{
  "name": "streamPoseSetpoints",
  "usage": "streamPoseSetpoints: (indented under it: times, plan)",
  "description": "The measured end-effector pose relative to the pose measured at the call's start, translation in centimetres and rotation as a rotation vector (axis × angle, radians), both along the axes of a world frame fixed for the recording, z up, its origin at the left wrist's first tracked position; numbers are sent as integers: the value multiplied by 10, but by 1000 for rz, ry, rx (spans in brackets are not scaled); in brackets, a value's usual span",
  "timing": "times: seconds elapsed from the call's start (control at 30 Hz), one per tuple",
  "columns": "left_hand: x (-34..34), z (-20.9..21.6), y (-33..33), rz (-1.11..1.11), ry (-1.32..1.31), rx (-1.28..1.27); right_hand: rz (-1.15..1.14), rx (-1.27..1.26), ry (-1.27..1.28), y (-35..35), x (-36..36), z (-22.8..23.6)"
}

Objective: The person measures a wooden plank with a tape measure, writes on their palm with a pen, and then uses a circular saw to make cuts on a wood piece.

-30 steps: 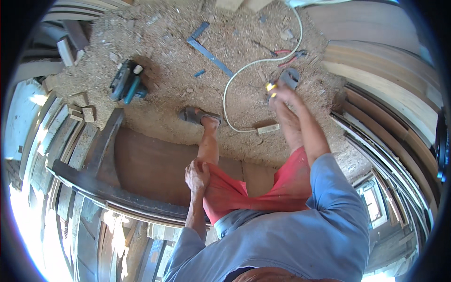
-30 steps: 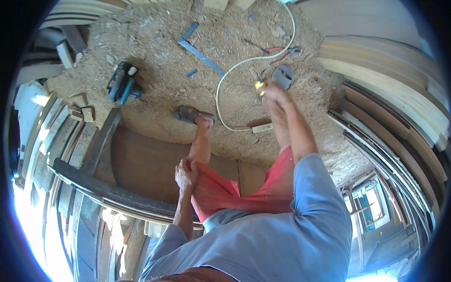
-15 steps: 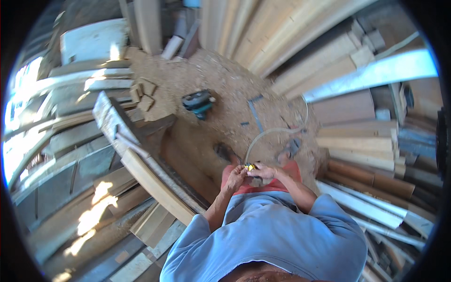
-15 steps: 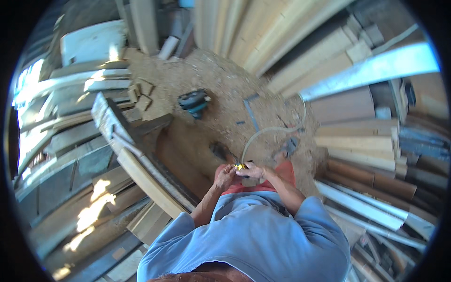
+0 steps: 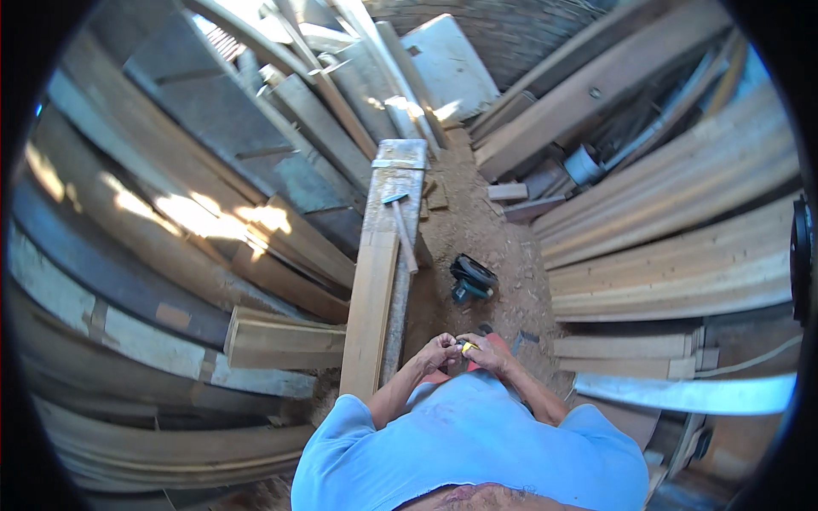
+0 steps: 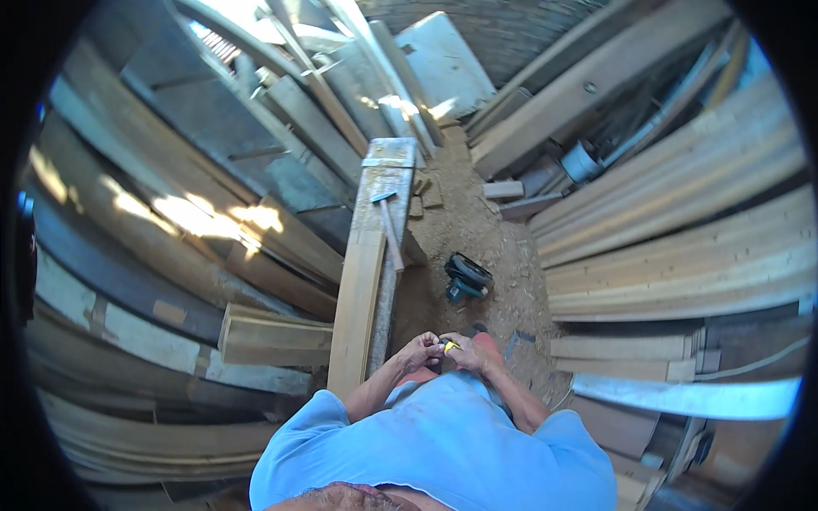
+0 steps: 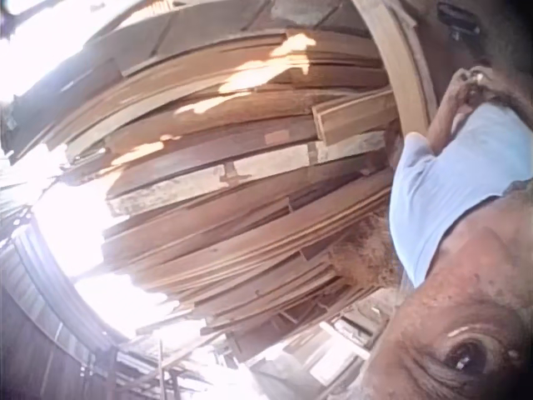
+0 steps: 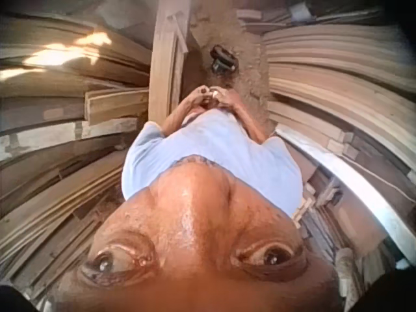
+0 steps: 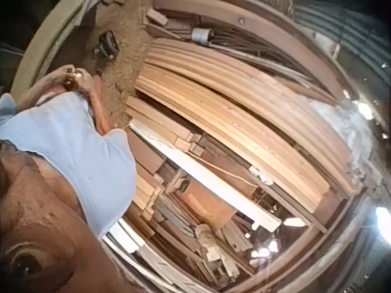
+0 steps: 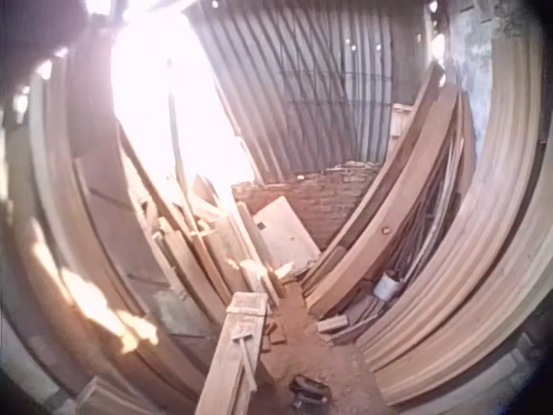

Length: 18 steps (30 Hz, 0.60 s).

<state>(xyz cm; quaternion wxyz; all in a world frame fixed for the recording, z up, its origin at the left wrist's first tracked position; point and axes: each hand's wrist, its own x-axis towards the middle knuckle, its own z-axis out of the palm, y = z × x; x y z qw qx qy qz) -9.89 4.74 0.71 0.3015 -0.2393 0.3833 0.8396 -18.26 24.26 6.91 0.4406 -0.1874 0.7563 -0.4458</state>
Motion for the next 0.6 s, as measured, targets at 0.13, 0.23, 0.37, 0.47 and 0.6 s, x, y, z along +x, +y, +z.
streamPoseSetpoints:
  times: [0.13,0.23,0.37,0.47,0.6]
  plan:
    - [6,-7,-16,262,18,-147,175,124,32,-57,-30,15]
    - [8,10,-32,579,-54,-147,396,131,192,-95,-58,14]
    - [33,40,-52,1118,-39,-66,752,174,383,-140,-106,34]
    - [82,36,-56,1484,135,-24,911,194,546,-170,-141,26]
    - [181,18,-41,1961,8,-129,1030,272,754,-210,-173,25]
